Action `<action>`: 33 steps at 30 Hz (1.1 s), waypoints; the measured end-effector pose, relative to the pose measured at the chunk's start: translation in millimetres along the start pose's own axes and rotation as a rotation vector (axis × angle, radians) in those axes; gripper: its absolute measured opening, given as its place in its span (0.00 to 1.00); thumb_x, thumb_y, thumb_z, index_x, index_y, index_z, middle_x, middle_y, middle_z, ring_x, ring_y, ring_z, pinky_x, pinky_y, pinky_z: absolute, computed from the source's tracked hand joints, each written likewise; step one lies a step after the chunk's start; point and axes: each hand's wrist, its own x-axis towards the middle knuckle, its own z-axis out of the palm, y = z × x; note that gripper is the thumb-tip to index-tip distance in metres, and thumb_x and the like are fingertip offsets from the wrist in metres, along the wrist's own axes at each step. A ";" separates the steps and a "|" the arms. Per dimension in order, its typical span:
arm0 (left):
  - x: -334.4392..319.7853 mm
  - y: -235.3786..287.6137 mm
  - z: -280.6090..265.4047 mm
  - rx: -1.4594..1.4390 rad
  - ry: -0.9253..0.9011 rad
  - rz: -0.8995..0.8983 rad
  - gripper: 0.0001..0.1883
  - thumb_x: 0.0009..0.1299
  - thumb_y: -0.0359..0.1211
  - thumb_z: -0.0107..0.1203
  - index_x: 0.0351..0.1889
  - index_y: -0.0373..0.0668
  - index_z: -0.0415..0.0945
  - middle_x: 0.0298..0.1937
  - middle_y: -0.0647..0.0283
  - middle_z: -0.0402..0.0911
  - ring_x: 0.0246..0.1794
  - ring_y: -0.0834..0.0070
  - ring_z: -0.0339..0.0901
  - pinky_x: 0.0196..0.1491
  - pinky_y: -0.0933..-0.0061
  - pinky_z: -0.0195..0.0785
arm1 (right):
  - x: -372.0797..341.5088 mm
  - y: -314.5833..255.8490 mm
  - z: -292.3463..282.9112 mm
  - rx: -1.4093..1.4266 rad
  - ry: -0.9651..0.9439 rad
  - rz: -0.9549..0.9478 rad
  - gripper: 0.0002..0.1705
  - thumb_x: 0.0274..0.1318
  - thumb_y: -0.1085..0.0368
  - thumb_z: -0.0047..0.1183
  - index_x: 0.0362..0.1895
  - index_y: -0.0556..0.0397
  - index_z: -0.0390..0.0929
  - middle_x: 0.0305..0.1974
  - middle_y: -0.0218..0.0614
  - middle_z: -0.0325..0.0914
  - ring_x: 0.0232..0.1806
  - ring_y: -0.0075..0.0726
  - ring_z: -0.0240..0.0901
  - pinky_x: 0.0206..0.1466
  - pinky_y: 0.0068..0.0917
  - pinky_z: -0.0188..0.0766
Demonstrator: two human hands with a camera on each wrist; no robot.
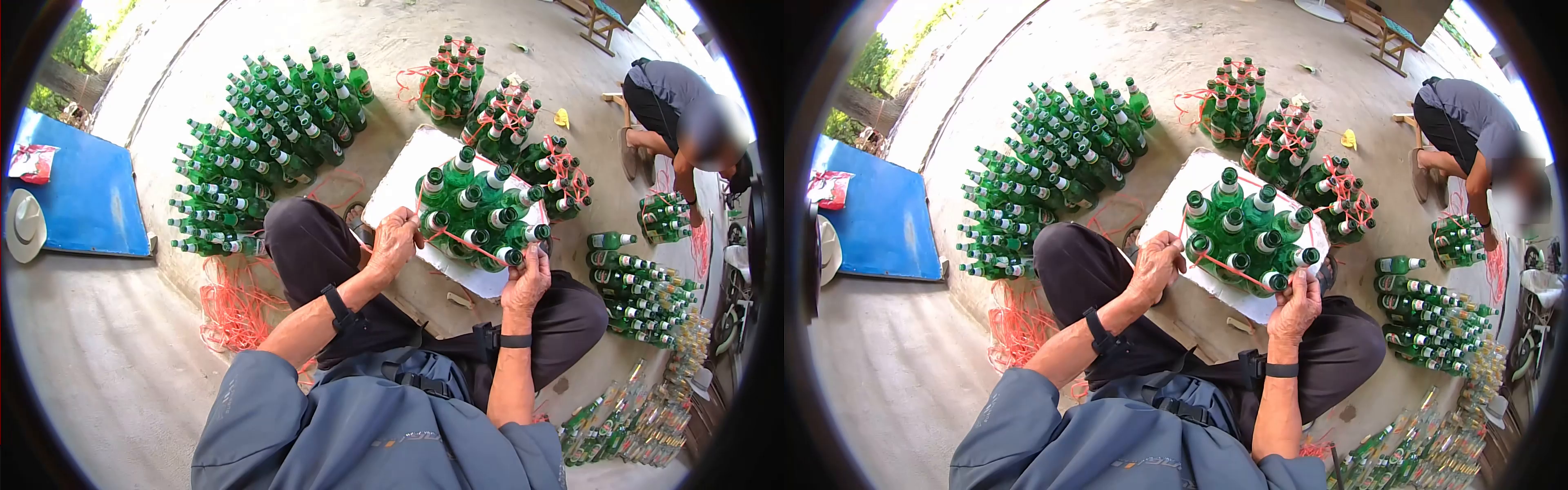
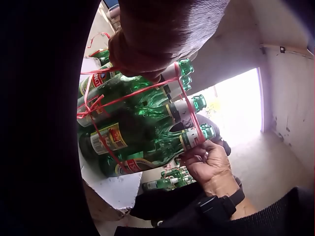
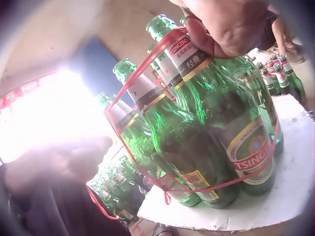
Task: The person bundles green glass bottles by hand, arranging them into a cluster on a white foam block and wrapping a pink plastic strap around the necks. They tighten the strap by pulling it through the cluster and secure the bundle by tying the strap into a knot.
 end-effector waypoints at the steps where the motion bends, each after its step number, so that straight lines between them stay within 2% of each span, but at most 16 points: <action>1: -4.6 -0.3 0.4 -0.028 -0.005 -0.013 0.09 0.78 0.34 0.48 0.39 0.38 0.74 0.21 0.61 0.79 0.11 0.83 0.62 0.17 0.78 0.54 | -3.4 -3.6 3.4 0.004 0.020 0.000 0.08 0.68 0.62 0.61 0.35 0.48 0.79 0.24 0.20 0.72 0.18 0.14 0.61 0.19 0.16 0.55; 5: -26.3 17.1 -3.4 -0.077 -0.037 -0.092 0.10 0.79 0.34 0.46 0.41 0.37 0.75 0.23 0.60 0.79 0.10 0.84 0.63 0.16 0.80 0.53 | -9.8 -0.4 -9.1 -0.132 -0.014 0.001 0.07 0.66 0.65 0.61 0.34 0.54 0.80 0.24 0.25 0.74 0.18 0.18 0.63 0.19 0.18 0.59; 8: -35.3 15.3 -5.5 -0.080 -0.080 -0.033 0.11 0.80 0.34 0.47 0.41 0.35 0.74 0.24 0.59 0.79 0.10 0.84 0.64 0.17 0.80 0.54 | -6.0 0.3 -14.6 -0.149 -0.054 -0.013 0.09 0.66 0.66 0.61 0.33 0.56 0.79 0.24 0.28 0.76 0.17 0.19 0.63 0.19 0.19 0.60; 11: -47.6 13.8 -1.0 -0.142 -0.122 -0.069 0.12 0.80 0.35 0.48 0.41 0.34 0.74 0.24 0.59 0.80 0.10 0.84 0.65 0.17 0.81 0.55 | -4.6 -4.8 -8.4 -0.147 -0.063 0.021 0.09 0.66 0.66 0.62 0.33 0.56 0.78 0.23 0.27 0.74 0.17 0.19 0.62 0.18 0.19 0.59; 17: -53.9 10.5 2.9 -0.200 -0.157 -0.083 0.12 0.81 0.37 0.47 0.43 0.36 0.73 0.25 0.61 0.81 0.11 0.83 0.67 0.17 0.81 0.55 | -33.4 -8.3 -5.3 -0.135 0.070 0.090 0.15 0.71 0.58 0.57 0.32 0.54 0.77 0.22 0.27 0.72 0.15 0.18 0.61 0.16 0.18 0.55; 18: -53.8 8.3 2.1 -0.207 -0.160 -0.091 0.12 0.81 0.37 0.47 0.44 0.36 0.73 0.26 0.61 0.81 0.11 0.82 0.68 0.17 0.81 0.55 | -42.5 -4.4 -11.6 -0.164 0.033 0.092 0.18 0.72 0.53 0.56 0.33 0.54 0.79 0.25 0.30 0.77 0.16 0.17 0.63 0.15 0.16 0.53; 21: -55.6 1.8 0.8 -0.244 -0.193 -0.149 0.13 0.81 0.38 0.48 0.45 0.37 0.73 0.27 0.61 0.81 0.13 0.81 0.70 0.18 0.81 0.56 | -75.0 2.6 -7.1 -0.333 -0.246 0.176 0.19 0.72 0.55 0.56 0.34 0.58 0.81 0.28 0.34 0.81 0.17 0.17 0.66 0.15 0.16 0.53; 22: -55.9 -0.3 0.6 -0.258 -0.209 -0.172 0.13 0.82 0.38 0.48 0.46 0.37 0.73 0.28 0.61 0.81 0.13 0.80 0.71 0.18 0.80 0.56 | -82.1 2.9 3.6 -0.410 -0.359 0.171 0.18 0.73 0.58 0.55 0.40 0.63 0.83 0.31 0.37 0.84 0.19 0.15 0.66 0.18 0.14 0.54; 25: -50.1 -16.3 -0.2 -0.266 -0.239 -0.158 0.12 0.82 0.38 0.47 0.46 0.37 0.74 0.29 0.62 0.81 0.16 0.79 0.75 0.19 0.79 0.59 | -87.0 4.4 43.2 -0.570 -0.545 0.096 0.17 0.71 0.60 0.55 0.46 0.65 0.84 0.28 0.31 0.82 0.21 0.13 0.63 0.22 0.15 0.56; 28: -49.5 -18.7 -0.4 -0.194 -0.200 -0.098 0.12 0.82 0.37 0.48 0.43 0.37 0.76 0.28 0.63 0.81 0.19 0.79 0.78 0.20 0.80 0.62 | -70.7 17.4 63.9 -0.813 -0.666 0.007 0.13 0.67 0.64 0.58 0.42 0.62 0.86 0.23 0.29 0.79 0.24 0.16 0.66 0.25 0.23 0.63; 31: -52.0 -16.4 0.5 -0.106 -0.172 -0.074 0.14 0.82 0.38 0.49 0.40 0.37 0.78 0.27 0.64 0.82 0.21 0.78 0.79 0.22 0.80 0.65 | -63.7 31.9 76.9 -0.744 -0.634 -0.055 0.11 0.64 0.65 0.59 0.38 0.61 0.86 0.19 0.28 0.75 0.23 0.17 0.66 0.25 0.26 0.64; 33: -53.1 -22.3 1.7 -0.136 -0.185 -0.082 0.15 0.82 0.38 0.51 0.39 0.37 0.79 0.27 0.63 0.82 0.21 0.78 0.80 0.23 0.80 0.67 | -63.0 35.0 75.8 -0.777 -0.655 0.035 0.11 0.63 0.65 0.60 0.36 0.62 0.86 0.18 0.28 0.74 0.22 0.17 0.65 0.25 0.26 0.64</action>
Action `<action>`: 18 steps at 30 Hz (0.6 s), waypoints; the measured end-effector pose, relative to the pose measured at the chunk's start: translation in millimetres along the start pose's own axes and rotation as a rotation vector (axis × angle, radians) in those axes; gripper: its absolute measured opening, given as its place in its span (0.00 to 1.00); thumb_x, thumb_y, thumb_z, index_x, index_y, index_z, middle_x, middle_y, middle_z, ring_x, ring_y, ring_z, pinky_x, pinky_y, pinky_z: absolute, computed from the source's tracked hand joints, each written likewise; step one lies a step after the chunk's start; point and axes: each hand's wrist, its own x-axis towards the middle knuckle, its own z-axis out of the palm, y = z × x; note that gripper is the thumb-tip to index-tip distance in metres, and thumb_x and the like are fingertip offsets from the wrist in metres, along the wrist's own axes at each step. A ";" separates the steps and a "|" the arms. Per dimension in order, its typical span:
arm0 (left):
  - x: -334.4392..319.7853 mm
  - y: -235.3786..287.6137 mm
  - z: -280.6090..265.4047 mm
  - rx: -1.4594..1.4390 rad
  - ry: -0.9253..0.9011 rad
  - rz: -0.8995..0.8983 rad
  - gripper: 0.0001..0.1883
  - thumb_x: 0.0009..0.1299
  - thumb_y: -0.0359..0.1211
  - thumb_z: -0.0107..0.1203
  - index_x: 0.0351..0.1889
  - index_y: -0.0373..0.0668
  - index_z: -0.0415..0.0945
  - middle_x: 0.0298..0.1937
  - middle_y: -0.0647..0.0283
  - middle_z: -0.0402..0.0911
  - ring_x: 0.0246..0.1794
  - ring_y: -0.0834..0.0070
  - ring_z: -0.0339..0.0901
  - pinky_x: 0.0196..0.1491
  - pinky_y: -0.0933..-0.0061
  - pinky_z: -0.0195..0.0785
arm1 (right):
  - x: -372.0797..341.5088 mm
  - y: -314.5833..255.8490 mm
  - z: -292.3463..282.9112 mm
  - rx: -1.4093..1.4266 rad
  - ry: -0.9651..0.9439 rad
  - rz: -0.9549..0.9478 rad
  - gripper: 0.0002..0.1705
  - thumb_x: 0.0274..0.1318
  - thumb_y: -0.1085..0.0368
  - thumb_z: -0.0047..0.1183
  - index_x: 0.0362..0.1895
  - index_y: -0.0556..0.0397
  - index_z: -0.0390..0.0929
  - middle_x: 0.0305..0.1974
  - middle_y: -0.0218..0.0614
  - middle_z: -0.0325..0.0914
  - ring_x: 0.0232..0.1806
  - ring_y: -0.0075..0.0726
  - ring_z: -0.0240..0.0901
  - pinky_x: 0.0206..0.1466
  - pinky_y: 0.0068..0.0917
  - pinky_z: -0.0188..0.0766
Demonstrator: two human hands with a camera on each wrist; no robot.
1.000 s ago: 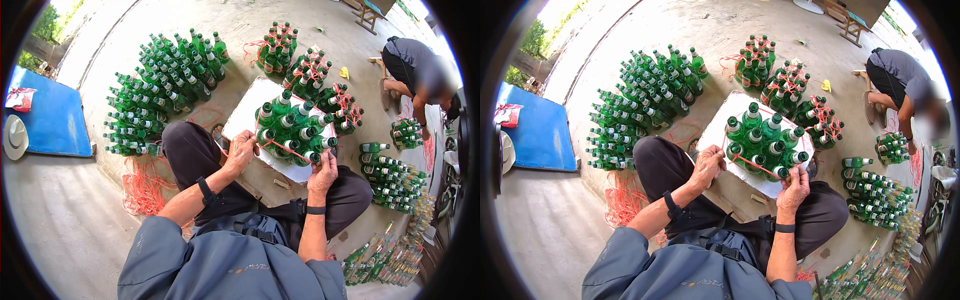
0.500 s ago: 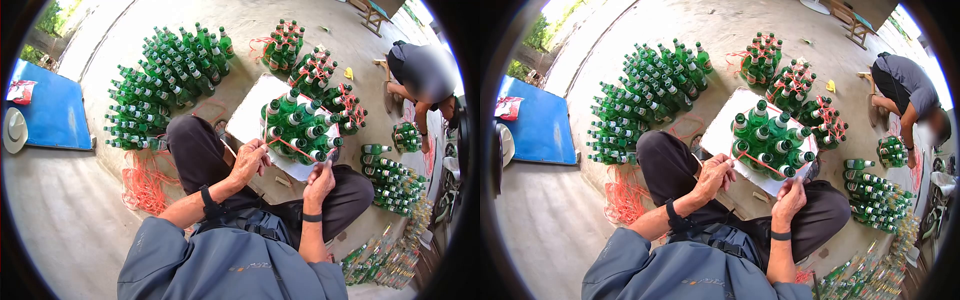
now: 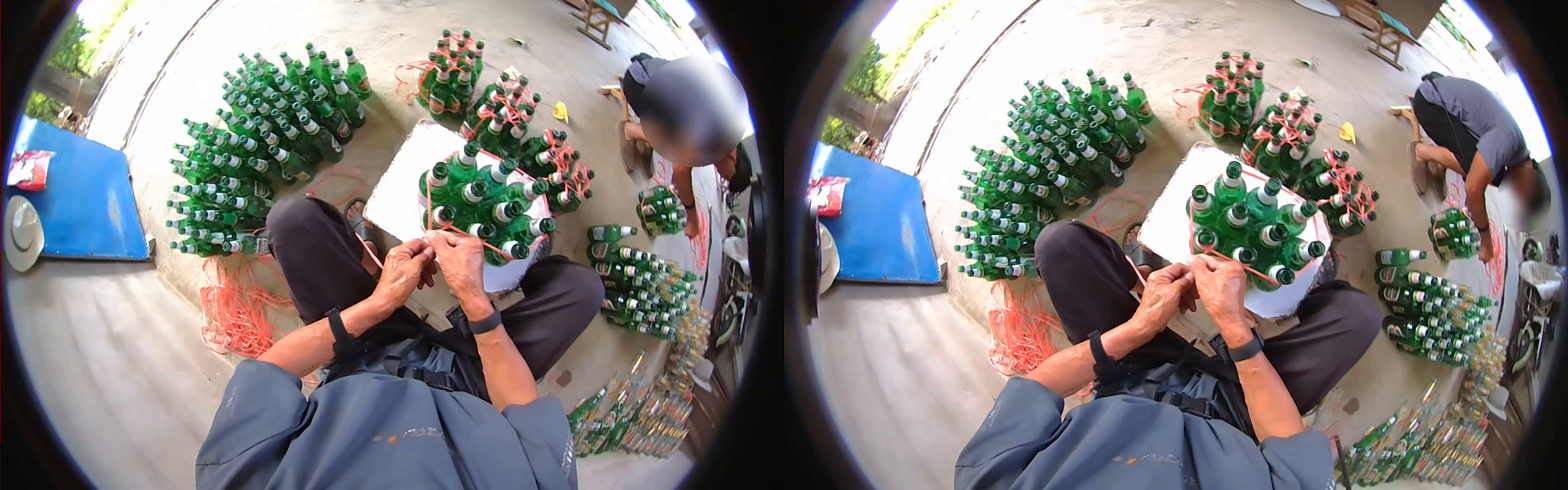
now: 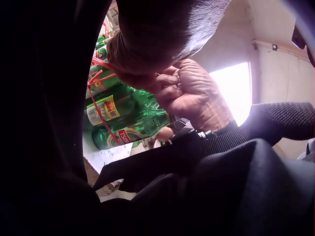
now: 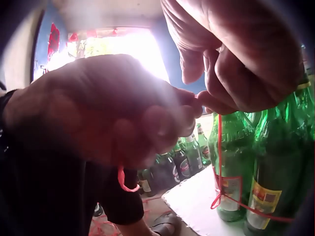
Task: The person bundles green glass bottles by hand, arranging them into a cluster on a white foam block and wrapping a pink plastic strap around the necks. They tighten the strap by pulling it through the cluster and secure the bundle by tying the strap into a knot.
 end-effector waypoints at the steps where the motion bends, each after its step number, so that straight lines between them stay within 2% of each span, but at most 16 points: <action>1: 0.0 -2.8 0.7 -0.016 -0.007 -0.002 0.15 0.82 0.39 0.51 0.39 0.36 0.79 0.26 0.63 0.82 0.21 0.78 0.80 0.23 0.80 0.67 | 1.9 8.8 2.5 0.045 -0.010 0.048 0.11 0.63 0.64 0.60 0.36 0.62 0.86 0.17 0.28 0.73 0.22 0.17 0.65 0.25 0.26 0.64; 2: 0.5 -3.8 1.8 -0.021 -0.023 -0.003 0.15 0.81 0.37 0.51 0.39 0.36 0.80 0.26 0.63 0.82 0.21 0.78 0.80 0.23 0.79 0.68 | 3.8 14.9 5.4 0.092 -0.021 0.092 0.11 0.63 0.64 0.60 0.36 0.63 0.86 0.17 0.28 0.73 0.21 0.17 0.64 0.25 0.27 0.64; 4: 1.0 -4.8 1.3 -0.031 -0.044 -0.002 0.13 0.81 0.35 0.50 0.38 0.35 0.80 0.26 0.62 0.83 0.20 0.78 0.80 0.22 0.78 0.68 | 4.9 19.3 8.2 0.030 0.037 0.049 0.12 0.63 0.64 0.61 0.33 0.63 0.85 0.18 0.28 0.75 0.22 0.17 0.66 0.25 0.25 0.65; 6: 5.3 -8.9 -4.1 -0.170 -0.079 -0.069 0.10 0.79 0.32 0.51 0.43 0.35 0.79 0.32 0.60 0.84 0.27 0.75 0.82 0.29 0.75 0.74 | 7.8 23.9 8.9 -0.029 0.047 -0.014 0.11 0.63 0.65 0.62 0.33 0.61 0.87 0.21 0.26 0.79 0.22 0.16 0.69 0.24 0.21 0.65; 8: 9.9 -12.6 -9.7 -0.388 -0.049 -0.115 0.09 0.78 0.31 0.52 0.46 0.34 0.78 0.38 0.57 0.84 0.34 0.74 0.83 0.39 0.71 0.80 | 7.3 24.4 12.1 0.057 0.061 -0.005 0.12 0.63 0.66 0.59 0.31 0.62 0.84 0.21 0.28 0.77 0.23 0.17 0.68 0.27 0.23 0.66; 10: 19.6 -15.1 -17.5 -0.204 0.035 0.022 0.12 0.74 0.27 0.53 0.53 0.34 0.77 0.45 0.58 0.83 0.41 0.73 0.84 0.43 0.72 0.80 | -0.7 3.7 14.7 0.140 0.079 0.013 0.12 0.62 0.68 0.56 0.28 0.64 0.81 0.18 0.31 0.73 0.23 0.18 0.64 0.28 0.28 0.66; 12: 30.4 -13.8 -19.6 -0.022 0.114 0.149 0.19 0.70 0.22 0.54 0.60 0.34 0.76 0.53 0.58 0.82 0.48 0.72 0.84 0.48 0.72 0.80 | -1.2 8.7 12.3 0.024 0.074 -0.070 0.13 0.63 0.69 0.55 0.26 0.64 0.79 0.17 0.33 0.70 0.21 0.22 0.61 0.26 0.31 0.63; 13: 32.6 -10.8 -16.4 0.343 0.182 0.304 0.31 0.65 0.21 0.59 0.69 0.36 0.69 0.63 0.52 0.77 0.58 0.63 0.80 0.54 0.67 0.78 | -0.4 14.9 13.2 0.014 0.072 -0.080 0.13 0.64 0.69 0.55 0.26 0.63 0.78 0.16 0.33 0.69 0.20 0.23 0.60 0.26 0.32 0.63; 16: 51.4 -7.1 -15.1 0.564 0.246 0.584 0.40 0.62 0.24 0.64 0.75 0.38 0.62 0.69 0.44 0.71 0.66 0.52 0.74 0.64 0.58 0.72 | 5.9 31.6 12.4 0.025 0.056 -0.150 0.15 0.64 0.68 0.55 0.24 0.62 0.76 0.16 0.37 0.68 0.19 0.26 0.59 0.25 0.34 0.62; 17: 57.5 -4.8 -19.9 0.629 0.167 0.538 0.47 0.60 0.26 0.66 0.79 0.39 0.55 0.73 0.40 0.66 0.72 0.45 0.66 0.72 0.52 0.62 | 7.4 36.4 11.1 0.035 0.050 -0.178 0.15 0.64 0.68 0.55 0.24 0.62 0.74 0.16 0.38 0.67 0.19 0.27 0.59 0.24 0.35 0.62; 18: 62.4 -3.8 -19.4 0.683 0.181 0.597 0.47 0.60 0.26 0.66 0.79 0.39 0.54 0.74 0.39 0.64 0.73 0.44 0.64 0.73 0.52 0.60 | 6.6 34.1 10.0 -0.030 0.051 -0.213 0.16 0.65 0.68 0.55 0.24 0.62 0.73 0.16 0.39 0.67 0.18 0.28 0.58 0.24 0.35 0.61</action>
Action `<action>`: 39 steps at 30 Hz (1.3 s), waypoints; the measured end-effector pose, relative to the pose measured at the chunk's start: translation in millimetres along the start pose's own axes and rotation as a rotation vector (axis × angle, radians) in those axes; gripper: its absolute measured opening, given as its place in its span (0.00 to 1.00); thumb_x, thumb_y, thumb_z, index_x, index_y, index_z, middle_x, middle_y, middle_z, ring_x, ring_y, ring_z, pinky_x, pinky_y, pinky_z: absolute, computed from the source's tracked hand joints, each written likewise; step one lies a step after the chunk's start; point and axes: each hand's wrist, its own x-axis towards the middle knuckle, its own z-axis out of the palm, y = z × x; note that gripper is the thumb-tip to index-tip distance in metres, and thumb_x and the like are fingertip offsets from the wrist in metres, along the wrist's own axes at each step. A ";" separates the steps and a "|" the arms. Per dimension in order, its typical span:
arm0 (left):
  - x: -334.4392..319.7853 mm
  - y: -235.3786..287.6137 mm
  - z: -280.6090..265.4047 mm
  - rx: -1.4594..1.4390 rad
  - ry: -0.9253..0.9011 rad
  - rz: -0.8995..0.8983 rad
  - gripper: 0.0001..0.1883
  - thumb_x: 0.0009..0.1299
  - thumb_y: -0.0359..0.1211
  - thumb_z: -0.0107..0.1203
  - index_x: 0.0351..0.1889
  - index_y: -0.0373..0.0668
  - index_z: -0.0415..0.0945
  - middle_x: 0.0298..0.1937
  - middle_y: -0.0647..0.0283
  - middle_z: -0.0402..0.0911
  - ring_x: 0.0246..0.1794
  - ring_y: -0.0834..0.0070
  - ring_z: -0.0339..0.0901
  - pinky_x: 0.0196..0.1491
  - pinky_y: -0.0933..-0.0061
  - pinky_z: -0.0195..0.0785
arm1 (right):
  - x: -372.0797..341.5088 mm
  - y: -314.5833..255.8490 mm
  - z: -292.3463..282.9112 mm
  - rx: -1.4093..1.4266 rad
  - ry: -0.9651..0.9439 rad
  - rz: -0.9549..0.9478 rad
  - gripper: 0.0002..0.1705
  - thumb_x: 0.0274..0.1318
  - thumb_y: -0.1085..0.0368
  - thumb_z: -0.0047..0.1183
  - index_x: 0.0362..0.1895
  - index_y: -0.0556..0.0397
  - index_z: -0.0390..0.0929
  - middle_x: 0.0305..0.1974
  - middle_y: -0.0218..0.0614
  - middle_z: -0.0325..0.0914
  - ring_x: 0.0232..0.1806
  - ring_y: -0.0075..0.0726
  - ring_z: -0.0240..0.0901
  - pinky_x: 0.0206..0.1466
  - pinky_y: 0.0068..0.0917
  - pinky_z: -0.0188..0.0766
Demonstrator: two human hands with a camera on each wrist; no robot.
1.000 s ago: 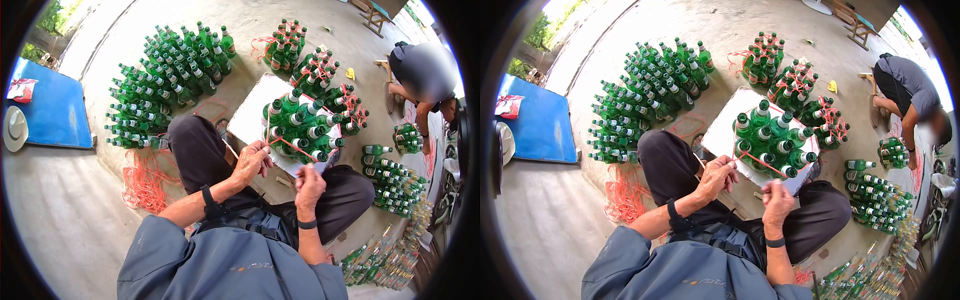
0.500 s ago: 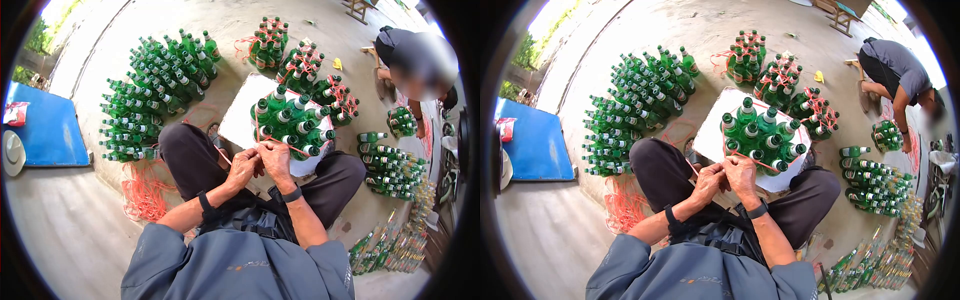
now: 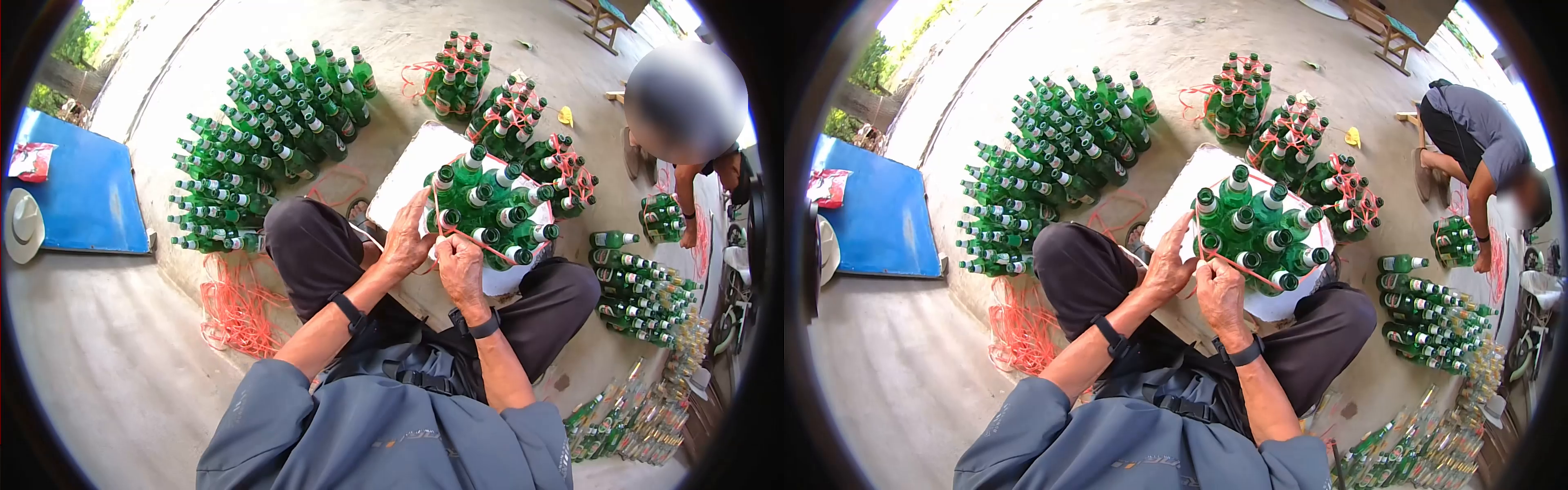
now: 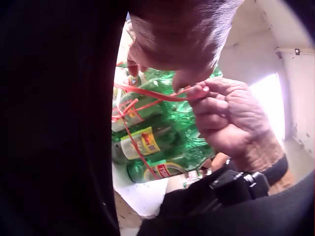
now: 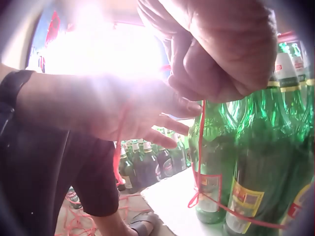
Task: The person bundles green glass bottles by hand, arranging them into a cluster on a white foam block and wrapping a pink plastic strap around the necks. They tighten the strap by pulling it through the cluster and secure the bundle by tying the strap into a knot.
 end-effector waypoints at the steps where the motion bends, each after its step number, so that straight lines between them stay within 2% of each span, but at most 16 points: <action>1: 3.8 -0.4 3.2 0.054 0.019 0.056 0.48 0.60 0.27 0.66 0.79 0.38 0.54 0.75 0.38 0.63 0.74 0.43 0.63 0.74 0.52 0.59 | -0.7 -2.8 -1.8 -0.065 -0.008 -0.036 0.16 0.65 0.68 0.55 0.23 0.62 0.72 0.16 0.40 0.67 0.18 0.29 0.58 0.24 0.36 0.61; 3: 14.1 -0.4 1.0 0.152 0.018 0.180 0.49 0.61 0.30 0.67 0.79 0.35 0.51 0.77 0.36 0.59 0.77 0.41 0.59 0.77 0.52 0.55 | -0.6 -11.2 -3.8 -0.145 -0.024 -0.085 0.17 0.65 0.68 0.54 0.23 0.61 0.70 0.15 0.42 0.66 0.18 0.30 0.58 0.24 0.37 0.61; 8: 18.4 1.7 0.4 0.057 -0.011 0.208 0.52 0.62 0.35 0.70 0.79 0.30 0.49 0.77 0.37 0.59 0.78 0.43 0.58 0.79 0.53 0.52 | -3.1 -18.9 -2.5 -0.092 -0.034 -0.071 0.18 0.66 0.69 0.54 0.22 0.61 0.68 0.15 0.43 0.64 0.17 0.32 0.59 0.24 0.37 0.61; 11: 19.8 0.9 3.9 0.039 0.022 0.260 0.53 0.61 0.37 0.71 0.79 0.29 0.49 0.77 0.37 0.60 0.78 0.44 0.59 0.78 0.54 0.52 | -0.6 -12.1 -11.7 -0.123 -0.103 0.002 0.20 0.70 0.67 0.54 0.22 0.60 0.71 0.19 0.28 0.72 0.22 0.18 0.63 0.26 0.26 0.64; 12: 21.6 1.5 4.9 0.025 0.042 0.290 0.53 0.61 0.38 0.71 0.79 0.29 0.49 0.77 0.37 0.60 0.78 0.44 0.59 0.78 0.54 0.53 | 0.6 -13.7 -12.4 -0.103 -0.116 -0.016 0.20 0.71 0.67 0.54 0.22 0.59 0.71 0.19 0.28 0.72 0.22 0.18 0.64 0.27 0.25 0.64; 18: 24.4 6.5 1.4 -0.011 -0.019 0.195 0.54 0.60 0.39 0.72 0.79 0.33 0.48 0.76 0.36 0.61 0.74 0.43 0.65 0.71 0.57 0.65 | 3.4 -18.6 -14.3 -0.071 -0.193 -0.024 0.19 0.71 0.68 0.53 0.23 0.57 0.71 0.21 0.28 0.75 0.24 0.17 0.66 0.27 0.24 0.64; 21: 24.1 4.2 3.9 0.020 0.010 0.201 0.54 0.60 0.39 0.71 0.80 0.36 0.48 0.75 0.37 0.63 0.71 0.43 0.69 0.67 0.57 0.69 | 3.0 -23.0 -15.4 -0.026 -0.217 0.007 0.18 0.71 0.68 0.53 0.23 0.57 0.71 0.20 0.27 0.73 0.23 0.18 0.65 0.27 0.25 0.63; 24: 24.3 14.0 -3.5 -0.066 -0.058 0.027 0.54 0.60 0.40 0.72 0.80 0.35 0.48 0.74 0.38 0.66 0.70 0.43 0.71 0.66 0.56 0.71 | 3.6 -36.2 -16.2 0.052 -0.251 0.038 0.18 0.70 0.68 0.53 0.23 0.57 0.69 0.19 0.27 0.70 0.23 0.18 0.60 0.26 0.27 0.61; 27: 23.5 0.2 2.6 -0.020 0.006 0.185 0.56 0.59 0.42 0.72 0.80 0.35 0.48 0.73 0.38 0.66 0.69 0.44 0.72 0.65 0.56 0.72 | 3.7 -40.4 -17.5 0.120 -0.286 0.134 0.19 0.70 0.68 0.53 0.23 0.58 0.71 0.20 0.25 0.70 0.24 0.17 0.60 0.27 0.25 0.60; 29: 20.3 -1.6 6.7 0.004 0.010 0.162 0.57 0.59 0.44 0.73 0.80 0.34 0.48 0.74 0.38 0.65 0.70 0.44 0.71 0.66 0.57 0.71 | -0.5 -30.5 -17.1 0.110 -0.260 0.163 0.19 0.70 0.68 0.52 0.22 0.58 0.71 0.20 0.25 0.70 0.24 0.17 0.60 0.28 0.24 0.60; 33: 23.2 -0.7 6.3 0.036 -0.013 0.105 0.59 0.57 0.45 0.75 0.80 0.34 0.48 0.76 0.39 0.64 0.73 0.46 0.68 0.69 0.58 0.68 | -3.5 -25.4 -18.6 0.082 -0.240 0.094 0.19 0.71 0.68 0.53 0.22 0.58 0.72 0.20 0.25 0.70 0.24 0.16 0.59 0.28 0.24 0.59; 39: 22.2 26.3 -16.8 0.111 -0.060 0.130 0.52 0.62 0.43 0.72 0.77 0.35 0.52 0.71 0.39 0.68 0.70 0.44 0.69 0.66 0.55 0.69 | -5.3 -31.9 -18.3 0.090 -0.281 0.137 0.19 0.71 0.67 0.53 0.22 0.56 0.73 0.19 0.21 0.66 0.23 0.15 0.58 0.26 0.22 0.56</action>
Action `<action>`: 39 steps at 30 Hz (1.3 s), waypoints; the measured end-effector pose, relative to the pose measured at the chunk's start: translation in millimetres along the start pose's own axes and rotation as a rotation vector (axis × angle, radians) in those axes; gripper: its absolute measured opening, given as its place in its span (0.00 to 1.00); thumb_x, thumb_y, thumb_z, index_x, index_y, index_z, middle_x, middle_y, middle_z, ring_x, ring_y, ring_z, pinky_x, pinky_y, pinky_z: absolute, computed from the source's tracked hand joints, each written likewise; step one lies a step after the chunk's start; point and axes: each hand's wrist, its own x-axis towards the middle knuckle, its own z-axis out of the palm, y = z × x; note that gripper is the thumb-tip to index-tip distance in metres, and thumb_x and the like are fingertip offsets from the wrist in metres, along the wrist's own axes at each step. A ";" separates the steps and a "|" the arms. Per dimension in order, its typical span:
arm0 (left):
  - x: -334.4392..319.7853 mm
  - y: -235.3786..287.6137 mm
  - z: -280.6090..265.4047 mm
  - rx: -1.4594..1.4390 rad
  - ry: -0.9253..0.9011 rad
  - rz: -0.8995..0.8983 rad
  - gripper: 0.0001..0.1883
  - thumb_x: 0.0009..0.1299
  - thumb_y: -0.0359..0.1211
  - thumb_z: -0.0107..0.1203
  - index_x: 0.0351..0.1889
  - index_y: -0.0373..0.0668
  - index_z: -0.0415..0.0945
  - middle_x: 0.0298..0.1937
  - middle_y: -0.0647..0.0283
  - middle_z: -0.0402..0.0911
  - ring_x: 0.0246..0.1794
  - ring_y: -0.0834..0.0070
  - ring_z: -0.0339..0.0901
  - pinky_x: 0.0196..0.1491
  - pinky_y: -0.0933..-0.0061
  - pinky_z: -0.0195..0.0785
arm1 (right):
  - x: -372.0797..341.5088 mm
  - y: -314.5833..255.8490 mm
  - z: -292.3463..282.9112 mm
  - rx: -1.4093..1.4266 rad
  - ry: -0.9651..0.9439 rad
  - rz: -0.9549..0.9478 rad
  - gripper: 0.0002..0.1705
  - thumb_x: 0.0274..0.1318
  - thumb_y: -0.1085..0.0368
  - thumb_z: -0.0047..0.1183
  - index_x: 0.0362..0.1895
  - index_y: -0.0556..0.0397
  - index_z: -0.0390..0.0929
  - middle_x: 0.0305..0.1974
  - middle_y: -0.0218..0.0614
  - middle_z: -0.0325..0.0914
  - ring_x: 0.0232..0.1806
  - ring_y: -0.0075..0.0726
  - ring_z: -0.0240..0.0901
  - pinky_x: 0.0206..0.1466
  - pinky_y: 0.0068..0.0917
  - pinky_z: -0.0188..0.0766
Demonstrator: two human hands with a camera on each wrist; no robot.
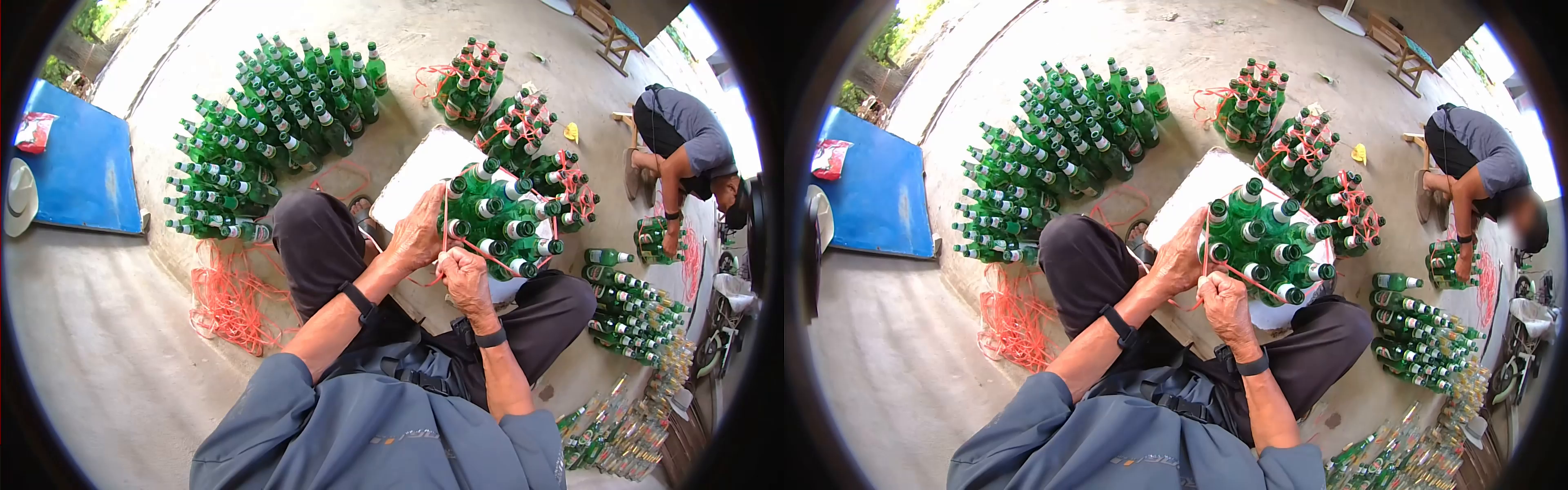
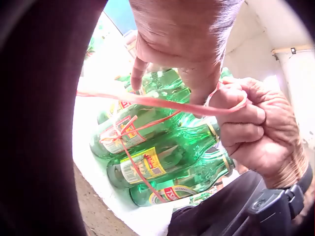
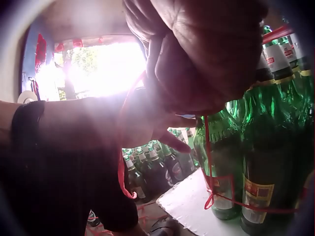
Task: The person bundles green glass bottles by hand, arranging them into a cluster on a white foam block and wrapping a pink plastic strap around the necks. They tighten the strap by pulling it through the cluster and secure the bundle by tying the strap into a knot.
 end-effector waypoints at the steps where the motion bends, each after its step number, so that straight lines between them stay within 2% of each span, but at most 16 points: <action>1: -2.9 -1.9 0.0 0.010 0.023 0.037 0.50 0.62 0.43 0.71 0.77 0.35 0.52 0.71 0.39 0.68 0.70 0.43 0.70 0.65 0.55 0.70 | -0.9 1.0 0.6 0.026 -0.016 0.030 0.19 0.71 0.67 0.54 0.22 0.55 0.73 0.19 0.21 0.66 0.23 0.15 0.57 0.26 0.22 0.55; 3: -6.9 -4.8 0.8 0.029 0.063 0.115 0.48 0.64 0.41 0.69 0.76 0.34 0.53 0.70 0.39 0.68 0.69 0.43 0.70 0.64 0.54 0.71 | -1.7 5.3 0.8 0.079 -0.042 0.090 0.19 0.71 0.66 0.54 0.22 0.55 0.73 0.19 0.21 0.66 0.22 0.15 0.56 0.25 0.22 0.54; 6: 1.9 -7.6 -2.9 0.019 -0.094 -0.008 0.47 0.64 0.39 0.68 0.76 0.32 0.52 0.72 0.40 0.66 0.69 0.43 0.70 0.63 0.54 0.72 | 1.7 10.2 1.0 0.071 -0.014 0.061 0.19 0.71 0.67 0.54 0.22 0.55 0.72 0.19 0.21 0.64 0.22 0.14 0.54 0.24 0.22 0.53; 9: -3.2 -13.3 4.9 0.117 0.033 0.103 0.47 0.64 0.39 0.67 0.76 0.31 0.52 0.72 0.39 0.66 0.66 0.42 0.73 0.61 0.53 0.74 | 3.4 10.6 0.7 0.015 -0.003 0.023 0.20 0.71 0.67 0.54 0.22 0.55 0.72 0.19 0.21 0.63 0.22 0.14 0.54 0.25 0.23 0.52; 12: -11.9 -9.1 5.1 0.092 -0.003 0.038 0.47 0.65 0.38 0.66 0.77 0.31 0.52 0.72 0.38 0.65 0.61 0.42 0.76 0.56 0.52 0.76 | 3.4 16.7 1.4 -0.009 0.015 -0.004 0.20 0.71 0.67 0.54 0.22 0.55 0.71 0.19 0.20 0.62 0.23 0.14 0.54 0.25 0.23 0.51; 15: -19.2 8.8 -5.3 0.120 0.038 -0.021 0.40 0.67 0.36 0.63 0.74 0.32 0.58 0.66 0.39 0.72 0.54 0.43 0.80 0.51 0.51 0.76 | 1.9 13.3 0.5 0.005 0.011 0.000 0.20 0.71 0.67 0.54 0.22 0.56 0.71 0.19 0.20 0.62 0.23 0.14 0.54 0.25 0.23 0.52; 18: -37.6 3.8 1.9 -0.062 0.091 -0.175 0.24 0.75 0.34 0.57 0.65 0.33 0.69 0.54 0.44 0.82 0.47 0.56 0.86 0.46 0.61 0.79 | -0.4 -0.4 -2.8 0.054 -0.004 0.088 0.19 0.71 0.67 0.54 0.23 0.57 0.72 0.19 0.20 0.63 0.23 0.14 0.54 0.25 0.24 0.53; 21: -48.1 22.0 -7.6 -0.531 -0.120 -0.543 0.14 0.80 0.35 0.50 0.52 0.32 0.76 0.36 0.55 0.85 0.28 0.72 0.84 0.30 0.69 0.76 | -2.3 -3.2 -2.8 0.028 0.028 0.077 0.18 0.70 0.68 0.54 0.23 0.58 0.73 0.19 0.20 0.64 0.23 0.15 0.56 0.25 0.24 0.55; 22: -54.7 26.9 -7.0 -0.683 -0.150 -0.575 0.17 0.82 0.39 0.47 0.47 0.32 0.78 0.29 0.62 0.81 0.22 0.80 0.78 0.25 0.74 0.71 | -2.2 -3.2 -2.5 0.014 0.040 0.069 0.17 0.69 0.69 0.55 0.23 0.59 0.73 0.19 0.21 0.65 0.23 0.15 0.57 0.25 0.25 0.56; 23: -65.6 15.9 0.3 -0.555 -0.217 -0.572 0.16 0.82 0.39 0.47 0.46 0.33 0.78 0.26 0.64 0.79 0.22 0.80 0.76 0.26 0.74 0.69 | -2.0 -3.0 -1.9 0.000 0.052 0.061 0.16 0.68 0.69 0.55 0.24 0.59 0.73 0.19 0.22 0.66 0.23 0.15 0.57 0.25 0.25 0.57; 25: -76.9 28.9 5.3 -0.549 -0.047 -0.421 0.13 0.81 0.36 0.49 0.43 0.34 0.78 0.23 0.65 0.77 0.23 0.81 0.75 0.27 0.75 0.67 | -2.0 1.4 -2.1 -0.088 0.082 0.019 0.14 0.65 0.70 0.56 0.24 0.61 0.74 0.19 0.26 0.68 0.22 0.18 0.60 0.25 0.27 0.60; 27: -78.9 35.2 0.8 -0.558 -0.064 -0.462 0.11 0.80 0.33 0.50 0.42 0.34 0.78 0.23 0.65 0.78 0.23 0.82 0.75 0.28 0.74 0.67 | -0.5 6.3 -2.7 -0.238 0.115 -0.053 0.12 0.62 0.71 0.57 0.25 0.62 0.74 0.18 0.33 0.71 0.20 0.23 0.64 0.26 0.30 0.63; 30: -77.3 45.7 -9.6 -0.574 -0.141 -0.499 0.08 0.79 0.30 0.51 0.41 0.34 0.78 0.23 0.65 0.78 0.23 0.82 0.74 0.28 0.75 0.66 | -2.2 -12.6 -0.7 -0.493 0.137 -0.123 0.12 0.64 0.71 0.57 0.26 0.62 0.77 0.19 0.34 0.76 0.21 0.20 0.68 0.27 0.27 0.67; 33: -77.0 46.8 -10.4 -0.714 -0.186 -0.505 0.09 0.79 0.30 0.52 0.40 0.34 0.79 0.23 0.67 0.78 0.23 0.84 0.73 0.27 0.76 0.65 | -3.6 -29.9 6.4 -0.499 0.170 -0.089 0.12 0.63 0.69 0.59 0.27 0.62 0.79 0.19 0.38 0.77 0.21 0.24 0.70 0.28 0.31 0.68; 36: -74.6 45.9 -13.3 -0.821 -0.232 -0.511 0.10 0.79 0.32 0.52 0.38 0.35 0.80 0.21 0.69 0.77 0.22 0.86 0.70 0.25 0.77 0.62 | 1.1 -34.9 12.1 -0.551 0.248 -0.236 0.09 0.61 0.70 0.59 0.29 0.62 0.80 0.20 0.40 0.78 0.20 0.30 0.73 0.30 0.33 0.69; 39: -72.1 40.7 -16.5 -0.814 -0.285 -0.540 0.12 0.79 0.34 0.53 0.38 0.37 0.82 0.20 0.71 0.77 0.21 0.87 0.67 0.24 0.78 0.59 | 1.8 -58.2 14.0 -0.621 0.168 -0.140 0.06 0.58 0.70 0.59 0.32 0.60 0.78 0.26 0.50 0.80 0.28 0.59 0.79 0.34 0.48 0.72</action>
